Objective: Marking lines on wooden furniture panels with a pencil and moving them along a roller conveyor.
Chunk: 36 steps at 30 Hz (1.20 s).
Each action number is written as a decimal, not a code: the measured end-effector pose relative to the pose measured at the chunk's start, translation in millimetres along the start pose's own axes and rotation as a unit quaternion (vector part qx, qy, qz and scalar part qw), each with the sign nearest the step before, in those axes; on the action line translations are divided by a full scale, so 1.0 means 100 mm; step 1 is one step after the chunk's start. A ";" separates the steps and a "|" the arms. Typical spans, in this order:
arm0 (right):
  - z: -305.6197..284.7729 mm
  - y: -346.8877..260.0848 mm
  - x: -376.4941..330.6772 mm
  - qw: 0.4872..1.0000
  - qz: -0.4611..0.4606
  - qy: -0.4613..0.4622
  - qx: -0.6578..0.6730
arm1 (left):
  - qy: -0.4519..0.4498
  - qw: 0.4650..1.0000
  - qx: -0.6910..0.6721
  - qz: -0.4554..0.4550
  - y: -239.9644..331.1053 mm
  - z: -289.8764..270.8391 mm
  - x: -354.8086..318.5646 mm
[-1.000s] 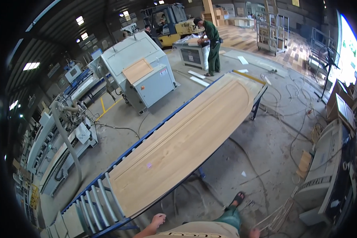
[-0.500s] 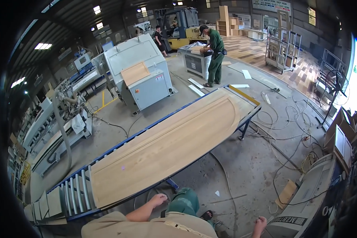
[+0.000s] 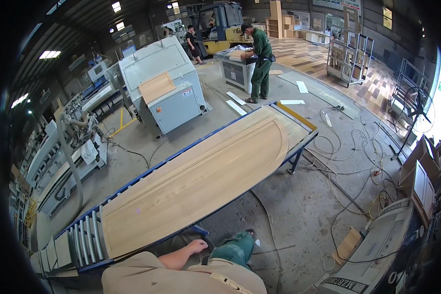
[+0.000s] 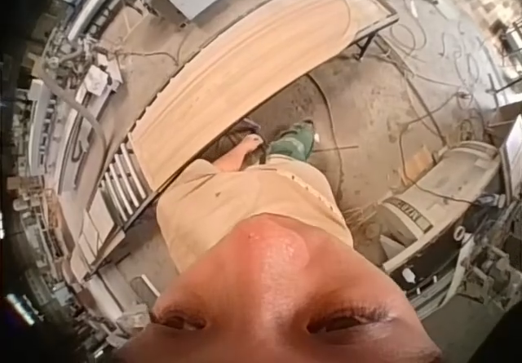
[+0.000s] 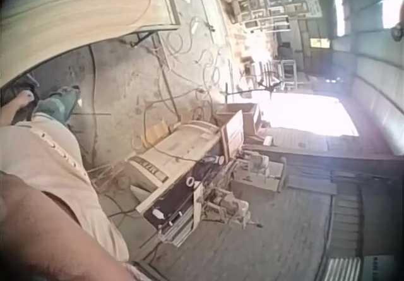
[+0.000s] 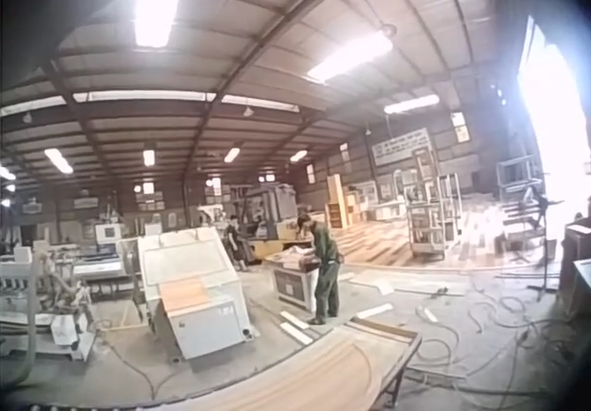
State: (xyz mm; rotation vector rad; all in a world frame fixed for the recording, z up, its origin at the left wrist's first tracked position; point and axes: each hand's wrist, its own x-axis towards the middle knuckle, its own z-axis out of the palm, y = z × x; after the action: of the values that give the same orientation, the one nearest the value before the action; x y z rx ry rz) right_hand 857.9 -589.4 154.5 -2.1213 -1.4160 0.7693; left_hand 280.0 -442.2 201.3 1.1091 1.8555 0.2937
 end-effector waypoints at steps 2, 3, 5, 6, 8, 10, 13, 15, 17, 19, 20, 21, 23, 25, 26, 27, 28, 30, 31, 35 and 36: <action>0.05 -0.20 0.51 1.000 0.003 -0.022 0.001 | -0.020 0.998 0.053 -0.006 -0.08 0.06 0.15; 0.09 -0.28 0.78 0.999 0.004 -0.032 0.001 | -0.021 0.998 0.052 -0.009 -0.06 0.07 0.23; 0.18 -0.43 1.32 0.999 0.010 -0.050 0.000 | -0.077 0.990 0.030 -0.112 0.07 0.10 0.36; 0.21 -0.47 1.57 0.998 0.016 -0.059 -0.002 | -0.087 0.987 0.028 -0.130 0.16 0.10 0.47; 0.19 -0.50 1.92 0.996 0.036 -0.081 -0.006 | -0.055 0.995 0.029 -0.080 0.22 0.05 0.74; -0.02 -0.36 1.84 0.991 0.091 -0.092 -0.020 | -0.020 0.999 -0.006 -0.036 0.37 0.02 0.98; -0.17 -0.31 2.04 0.976 0.213 -0.044 0.023 | -0.008 0.987 -0.110 -0.119 0.91 -0.24 1.55; -0.45 -0.05 2.91 0.993 0.114 -0.022 -0.009 | -0.037 0.985 -0.131 -0.107 1.49 -0.29 2.04; -0.58 -1.08 3.97 0.989 0.136 0.036 0.041 | -0.058 0.989 -0.067 -0.118 1.90 -0.40 2.62; -0.85 -2.50 4.94 0.979 0.004 0.043 0.198 | -0.055 0.996 0.032 -0.066 2.53 -0.55 2.99; -1.01 -3.43 5.17 0.958 -0.005 0.042 0.283 | -0.020 1.000 0.014 0.015 2.85 -0.65 3.12; -1.21 -4.08 5.31 0.944 -0.037 0.005 0.327 | -0.046 0.997 -0.001 0.062 3.41 -0.78 3.24; -1.37 -4.79 5.46 0.907 -0.036 -0.050 0.417 | -0.092 0.968 -0.180 0.152 4.87 -0.87 3.17; -1.49 -5.18 5.62 0.905 -0.068 -0.057 0.416 | -0.147 0.926 -0.244 0.248 6.08 -0.90 3.01; -1.52 -5.32 5.70 0.899 -0.109 -0.081 0.415 | -0.170 0.902 -0.272 0.290 6.55 -0.92 2.94; -1.55 -5.42 5.81 0.897 -0.112 -0.088 0.418 | -0.185 0.883 -0.281 0.327 6.91 -0.93 2.91; -1.57 -5.51 5.94 0.902 -0.133 -0.095 0.400 | -0.199 0.863 -0.290 0.362 7.20 -0.92 2.94; -1.56 -5.58 6.31 0.897 -0.171 -0.103 0.394 | -0.218 0.842 -0.302 0.390 7.60 -0.87 3.12; -1.56 -5.60 6.53 0.894 -0.175 -0.112 0.397 | -0.243 0.818 -0.313 0.417 7.77 -0.85 3.24; -1.55 -5.58 7.58 0.896 -0.191 -0.148 0.372 | -0.198 0.827 -0.342 0.399 8.32 -0.72 3.89; -1.54 -5.57 7.89 0.893 -0.208 -0.156 0.368 | -0.180 0.847 -0.340 0.368 8.42 -0.64 4.07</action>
State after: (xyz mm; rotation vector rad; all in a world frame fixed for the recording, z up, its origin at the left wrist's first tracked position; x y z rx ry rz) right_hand 835.2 331.1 482.4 -1.1077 -1.3600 1.2518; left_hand 640.7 369.6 498.5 1.1977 0.7973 1.0193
